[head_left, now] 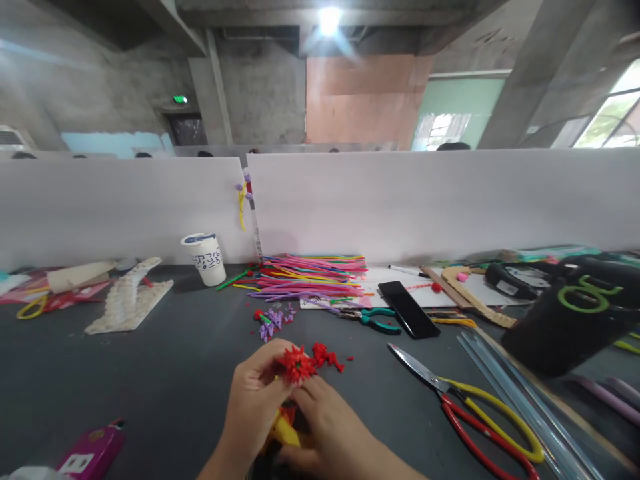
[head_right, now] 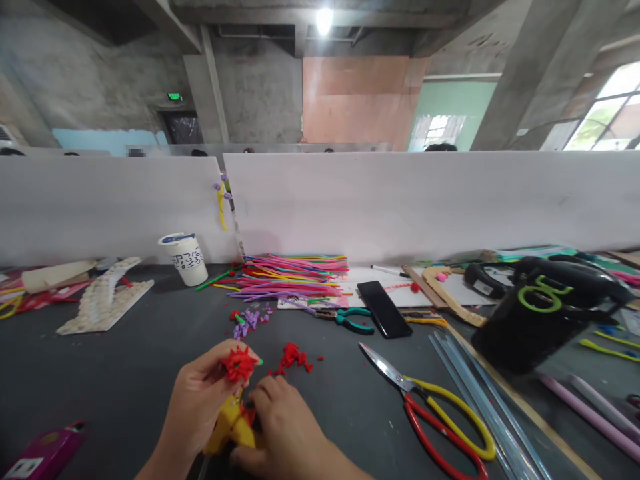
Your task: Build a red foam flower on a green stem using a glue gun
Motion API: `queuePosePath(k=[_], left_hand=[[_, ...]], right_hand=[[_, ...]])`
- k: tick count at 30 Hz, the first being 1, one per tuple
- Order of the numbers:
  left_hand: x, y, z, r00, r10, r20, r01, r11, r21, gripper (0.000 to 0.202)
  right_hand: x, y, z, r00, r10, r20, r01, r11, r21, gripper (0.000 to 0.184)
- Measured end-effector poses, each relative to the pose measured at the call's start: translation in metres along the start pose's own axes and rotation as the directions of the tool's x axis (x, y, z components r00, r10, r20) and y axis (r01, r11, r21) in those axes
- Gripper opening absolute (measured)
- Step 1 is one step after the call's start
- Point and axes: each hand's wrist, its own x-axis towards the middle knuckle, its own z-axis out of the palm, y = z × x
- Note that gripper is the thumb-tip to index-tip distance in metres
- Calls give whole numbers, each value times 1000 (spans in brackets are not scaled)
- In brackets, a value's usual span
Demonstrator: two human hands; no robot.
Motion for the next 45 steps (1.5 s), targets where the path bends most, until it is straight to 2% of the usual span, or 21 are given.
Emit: queuePosePath(k=[3, 5, 7, 9, 11, 13, 16, 18, 24, 28, 30, 33, 35, 37, 39, 43, 45], left_hand=[[-2, -1, -1, 994, 88, -64, -72, 973, 221, 22], [-3, -3, -1, 986, 116, -119, -73, 945, 318, 27], [-4, -4, -2, 980, 121, -156, -62, 938, 340, 27], [-3, -2, -3, 981, 112, -157, -66, 959, 276, 23], [-2, 1, -3, 987, 72, -147, -52, 990, 134, 18], [1, 5, -2, 990, -12, -138, 7, 999, -33, 13], [5, 9, -1, 981, -173, -84, 148, 957, -249, 12], [6, 11, 1, 967, -253, -27, 225, 899, -375, 16], [3, 13, 1, 920, -391, 36, 335, 733, -591, 19], [1, 13, 2, 889, -453, 68, 389, 668, -635, 21], [1, 13, 3, 874, -479, 78, 415, 655, -631, 22], [2, 13, 5, 863, -503, 54, 432, 677, -596, 23], [4, 13, 7, 853, -521, 11, 440, 709, -551, 25], [5, 12, 7, 860, -508, -53, 418, 760, -497, 25], [5, 10, 7, 888, -442, -127, 349, 828, -439, 24], [-1, 1, 3, 950, -237, -204, 168, 937, -306, 17], [-5, -4, 0, 974, -75, -212, 22, 970, -242, 11]], right_hand=[[1, -1, 20, 986, 66, 154, -35, 980, -196, 40], [2, -3, 27, 984, 86, 159, -53, 978, -201, 37], [2, -5, 26, 985, 86, 153, -58, 982, -178, 37], [1, -7, 18, 987, 89, 134, -67, 985, -162, 39], [-1, -7, 6, 991, 110, 71, -102, 989, -110, 39], [-3, -4, -7, 980, 193, -48, -189, 979, 74, 35], [-4, 1, -22, 932, 355, -73, -286, 844, 454, 25], [-5, 3, -29, 924, 380, -46, -287, 767, 574, 22], [-14, 9, -38, 925, 367, -97, -222, 729, 648, 19], [-23, 10, -46, 879, 467, -99, -285, 680, 676, 28], [-26, 6, -52, 858, 493, -143, -308, 718, 624, 27], [-27, -1, -59, 868, 452, -205, -308, 815, 491, 24], [-23, -5, -59, 864, 424, -272, -273, 848, 453, 26], [-17, -9, -60, 852, 394, -346, -218, 866, 449, 31], [-10, -15, -62, 856, 369, -362, -185, 873, 452, 32], [-4, -30, -78, 907, 340, -247, -201, 867, 457, 24], [-4, -36, -85, 940, 294, -174, -166, 838, 520, 26]])
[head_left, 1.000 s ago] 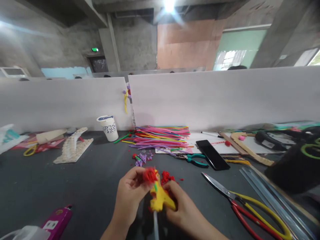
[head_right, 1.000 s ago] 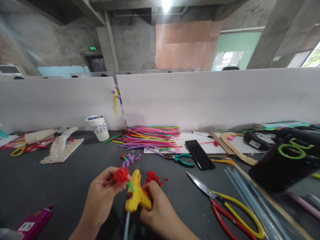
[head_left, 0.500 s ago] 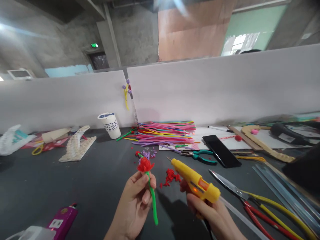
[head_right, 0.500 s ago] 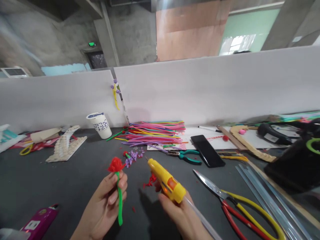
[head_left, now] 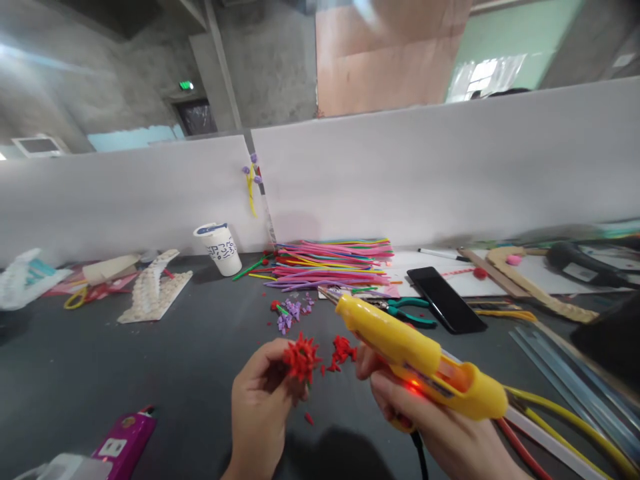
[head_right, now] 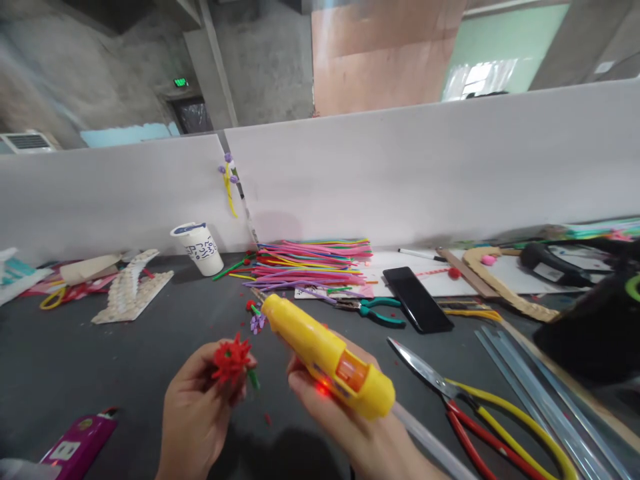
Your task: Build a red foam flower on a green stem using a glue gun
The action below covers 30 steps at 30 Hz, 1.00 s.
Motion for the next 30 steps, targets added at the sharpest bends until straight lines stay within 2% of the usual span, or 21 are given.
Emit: queuePosePath(k=[2, 4, 7, 8, 11, 15, 20, 23, 30], left_hand=[[-1, -2, -4, 985, 158, 64, -160, 986, 36, 8], [-1, -2, -6, 957, 259, 131, -272, 958, 92, 10], [-2, -1, -5, 903, 357, 238, -403, 895, 189, 15], [-2, -1, -4, 882, 386, 270, -446, 870, 212, 17], [-3, -3, -2, 836, 448, 316, -530, 809, 255, 24], [-2, -8, -1, 815, 494, 304, -575, 756, 314, 24], [-2, -12, -2, 800, 530, 282, -600, 717, 354, 21], [-3, -15, -2, 807, 515, 289, -589, 732, 342, 21], [-6, -13, 3, 858, 445, 258, -508, 811, 291, 9]], right_hand=[[-1, -4, -3, 997, 0, 80, -6, 997, 76, 29], [-1, -6, -3, 993, 64, 99, -74, 991, 109, 29], [0, -5, 1, 966, 237, 105, -254, 947, 198, 30], [1, -5, 3, 948, 284, 140, -311, 918, 245, 31], [5, -3, 9, 913, 337, 232, -404, 832, 380, 31], [8, -1, 15, 913, 335, 233, -408, 769, 491, 23], [11, -1, 18, 913, 339, 228, -408, 741, 534, 19], [13, -2, 19, 908, 349, 232, -419, 733, 536, 21], [11, 1, 18, 914, 354, 199, -406, 769, 493, 25]])
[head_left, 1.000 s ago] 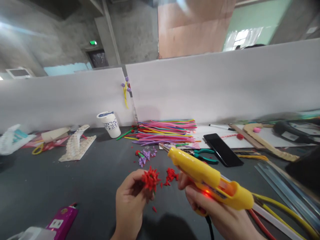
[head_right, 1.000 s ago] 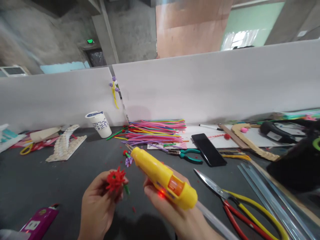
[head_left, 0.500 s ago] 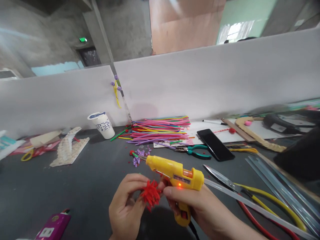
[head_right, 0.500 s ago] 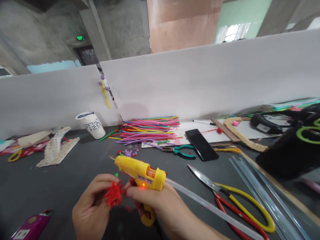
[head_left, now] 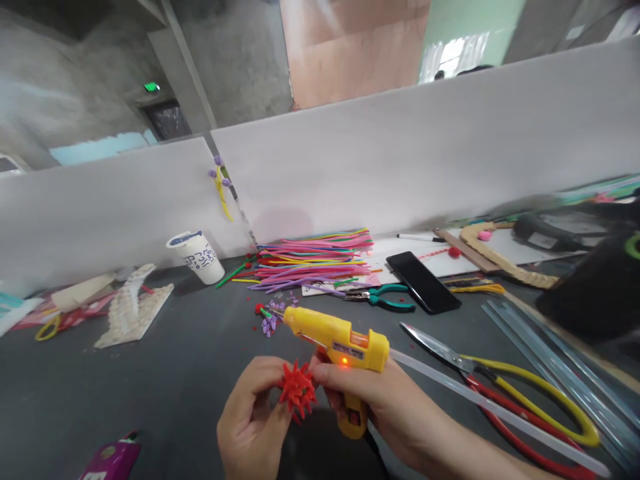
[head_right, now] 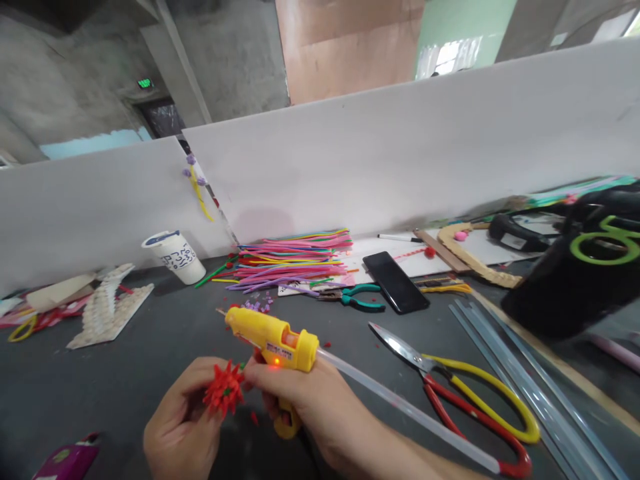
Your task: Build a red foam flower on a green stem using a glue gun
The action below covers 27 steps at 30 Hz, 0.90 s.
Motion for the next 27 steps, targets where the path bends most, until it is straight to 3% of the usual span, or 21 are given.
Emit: queuePosePath(k=[2, 4, 5, 7, 9, 10, 13, 15, 21, 27], left_hand=[[1, 2, 1, 996, -90, -30, 87, 993, -81, 5], [3, 5, 2, 962, -265, -69, 245, 946, -214, 7], [5, 6, 2, 921, -381, -82, 344, 893, -290, 10], [10, 10, 2, 814, -578, -64, 507, 760, -407, 19], [15, 13, 2, 706, -707, -31, 615, 636, -466, 26], [17, 14, 2, 662, -749, -20, 650, 588, -481, 28], [21, 16, 1, 578, -816, -3, 702, 499, -508, 33], [23, 16, 1, 560, -828, -5, 703, 479, -526, 34], [25, 15, 0, 541, -840, -51, 685, 475, -553, 31], [25, 13, 0, 534, -844, -51, 691, 470, -549, 29]], right_hand=[[-2, -1, -2, 1000, -12, -17, 11, 998, -63, 27], [-5, -7, -4, 993, -111, -48, 98, 970, -223, 28], [-8, -11, -4, 979, -199, -45, 173, 927, -334, 27], [-14, -23, -5, 917, -397, 42, 352, 755, -553, 22], [-19, -33, -5, 875, -469, 125, 422, 608, -673, 14], [-20, -36, -5, 862, -485, 145, 440, 576, -689, 12], [-21, -37, -7, 828, -503, 247, 496, 454, -740, 10], [-20, -33, -8, 813, -481, 329, 517, 335, -787, 10], [-15, -20, -7, 805, -425, 413, 483, 68, -873, 19], [-9, -12, -11, 676, -517, 525, 543, -132, -830, 19]])
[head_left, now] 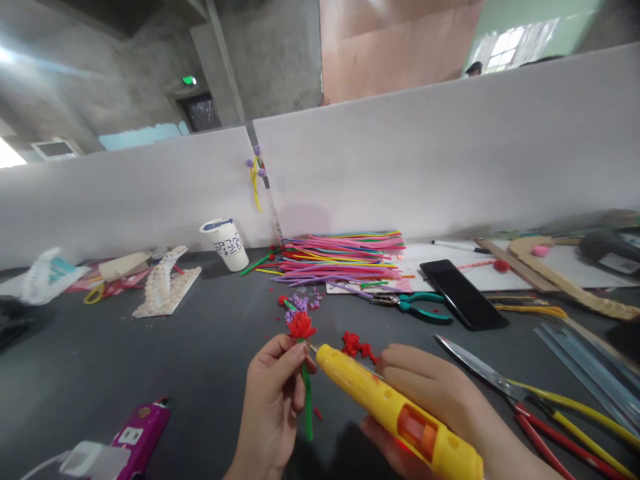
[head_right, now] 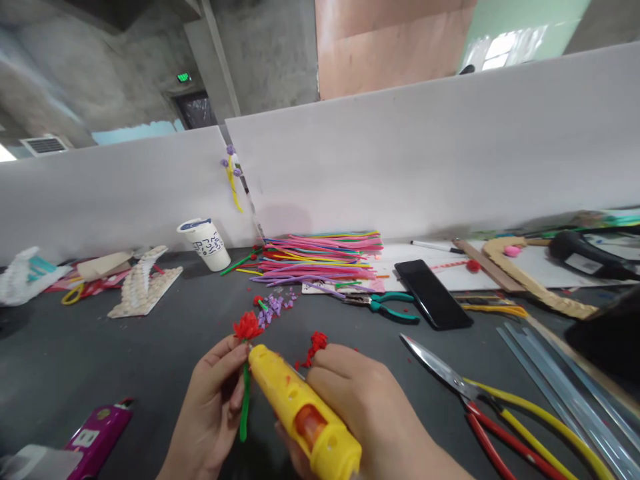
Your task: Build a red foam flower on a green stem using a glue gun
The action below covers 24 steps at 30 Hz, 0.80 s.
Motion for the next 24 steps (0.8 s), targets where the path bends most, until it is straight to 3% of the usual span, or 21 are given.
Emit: queuePosePath(k=[12, 24], left_hand=[[-3, -1, 1, 998, -55, -9, 55, 998, 29, 29], [-2, -3, -1, 998, -66, -11, 67, 997, 33, 30]], right_hand=[[1, 0, 4, 997, 54, 57, -52, 998, -28, 22], [-9, 10, 17, 999, -37, -1, 37, 998, -58, 26]])
